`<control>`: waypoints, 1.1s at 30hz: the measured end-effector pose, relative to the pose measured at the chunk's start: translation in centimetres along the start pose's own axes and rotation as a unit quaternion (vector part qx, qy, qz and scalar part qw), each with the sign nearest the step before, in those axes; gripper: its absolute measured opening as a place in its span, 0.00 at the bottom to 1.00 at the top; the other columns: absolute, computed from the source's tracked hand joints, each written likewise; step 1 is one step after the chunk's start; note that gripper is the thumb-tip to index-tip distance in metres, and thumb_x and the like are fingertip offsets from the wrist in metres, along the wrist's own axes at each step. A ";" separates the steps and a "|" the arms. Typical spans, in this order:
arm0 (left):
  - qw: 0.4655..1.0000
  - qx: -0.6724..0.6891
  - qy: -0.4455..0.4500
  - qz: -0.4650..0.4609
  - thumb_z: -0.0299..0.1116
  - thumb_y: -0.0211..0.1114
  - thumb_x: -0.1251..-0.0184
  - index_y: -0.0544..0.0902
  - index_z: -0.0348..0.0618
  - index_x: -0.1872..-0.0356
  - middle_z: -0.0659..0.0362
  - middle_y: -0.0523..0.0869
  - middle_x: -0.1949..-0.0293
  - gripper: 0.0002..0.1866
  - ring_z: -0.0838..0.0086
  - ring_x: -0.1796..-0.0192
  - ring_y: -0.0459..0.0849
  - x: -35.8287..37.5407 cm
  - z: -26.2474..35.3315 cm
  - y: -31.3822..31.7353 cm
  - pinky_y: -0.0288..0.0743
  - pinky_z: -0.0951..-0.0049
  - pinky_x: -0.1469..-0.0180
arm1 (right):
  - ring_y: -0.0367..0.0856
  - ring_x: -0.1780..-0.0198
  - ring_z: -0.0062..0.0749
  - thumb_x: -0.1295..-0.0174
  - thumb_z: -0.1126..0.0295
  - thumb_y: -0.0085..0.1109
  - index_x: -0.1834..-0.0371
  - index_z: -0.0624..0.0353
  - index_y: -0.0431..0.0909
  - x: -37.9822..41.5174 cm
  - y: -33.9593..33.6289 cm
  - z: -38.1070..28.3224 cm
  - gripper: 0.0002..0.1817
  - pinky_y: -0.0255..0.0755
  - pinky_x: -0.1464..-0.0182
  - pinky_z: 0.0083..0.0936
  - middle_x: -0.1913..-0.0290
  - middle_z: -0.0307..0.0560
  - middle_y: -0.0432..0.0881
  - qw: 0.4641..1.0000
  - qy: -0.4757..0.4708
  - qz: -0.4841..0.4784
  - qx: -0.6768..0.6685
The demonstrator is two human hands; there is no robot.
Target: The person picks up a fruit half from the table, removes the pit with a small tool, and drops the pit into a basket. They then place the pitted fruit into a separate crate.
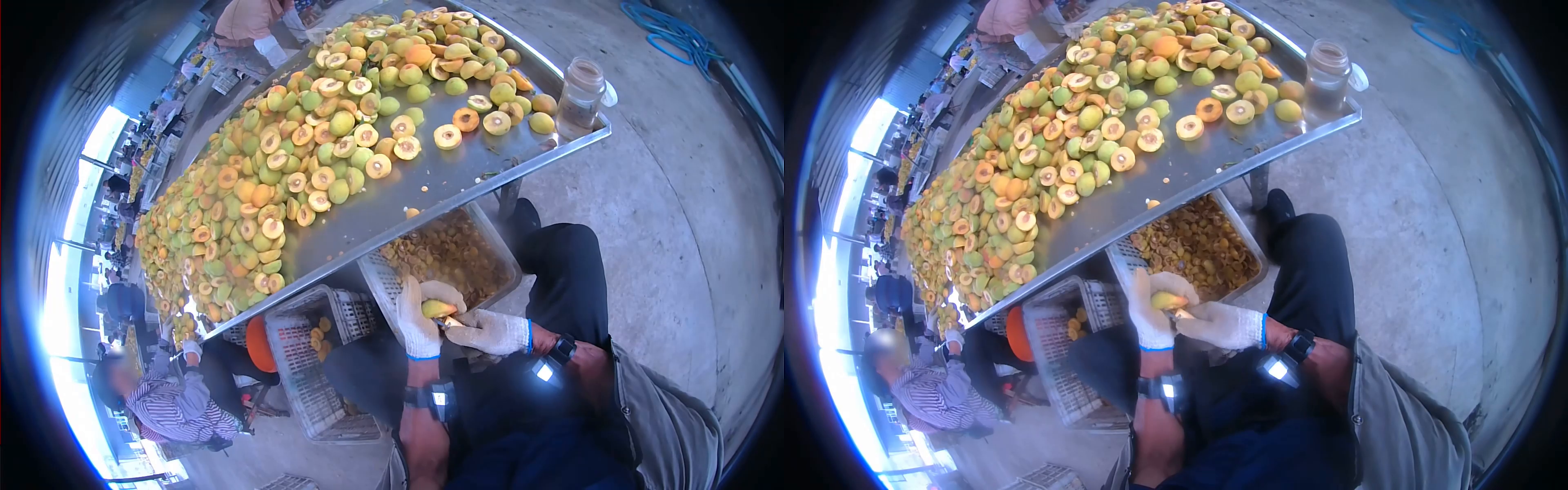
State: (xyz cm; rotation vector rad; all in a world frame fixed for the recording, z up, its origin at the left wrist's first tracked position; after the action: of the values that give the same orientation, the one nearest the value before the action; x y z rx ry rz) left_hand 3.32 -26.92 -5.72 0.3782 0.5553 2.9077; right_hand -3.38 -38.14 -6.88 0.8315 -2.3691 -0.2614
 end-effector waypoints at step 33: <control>0.974 0.163 -0.095 0.128 0.57 0.46 0.18 0.82 0.36 0.68 0.46 0.85 0.74 0.33 0.56 0.71 0.85 -0.7 -2.2 -1.6 0.82 0.60 0.63 | 0.84 0.49 0.37 0.24 0.45 0.56 0.42 0.59 0.85 -1.4 -2.2 -1.3 0.27 0.75 0.41 0.35 0.52 0.53 0.89 0.983 -0.038 0.031 0.175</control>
State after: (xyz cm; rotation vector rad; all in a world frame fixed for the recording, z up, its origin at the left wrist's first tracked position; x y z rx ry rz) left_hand 3.58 -26.39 -8.48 0.8180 1.0244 2.9667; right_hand -0.63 -39.01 -7.31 0.9164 -2.5470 0.1573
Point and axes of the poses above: each hand's wrist, its own x-axis away from the middle knuckle, its own y-axis out of the palm, z = x × y, the point moved 6 cm from there along -x, towards the middle knuckle
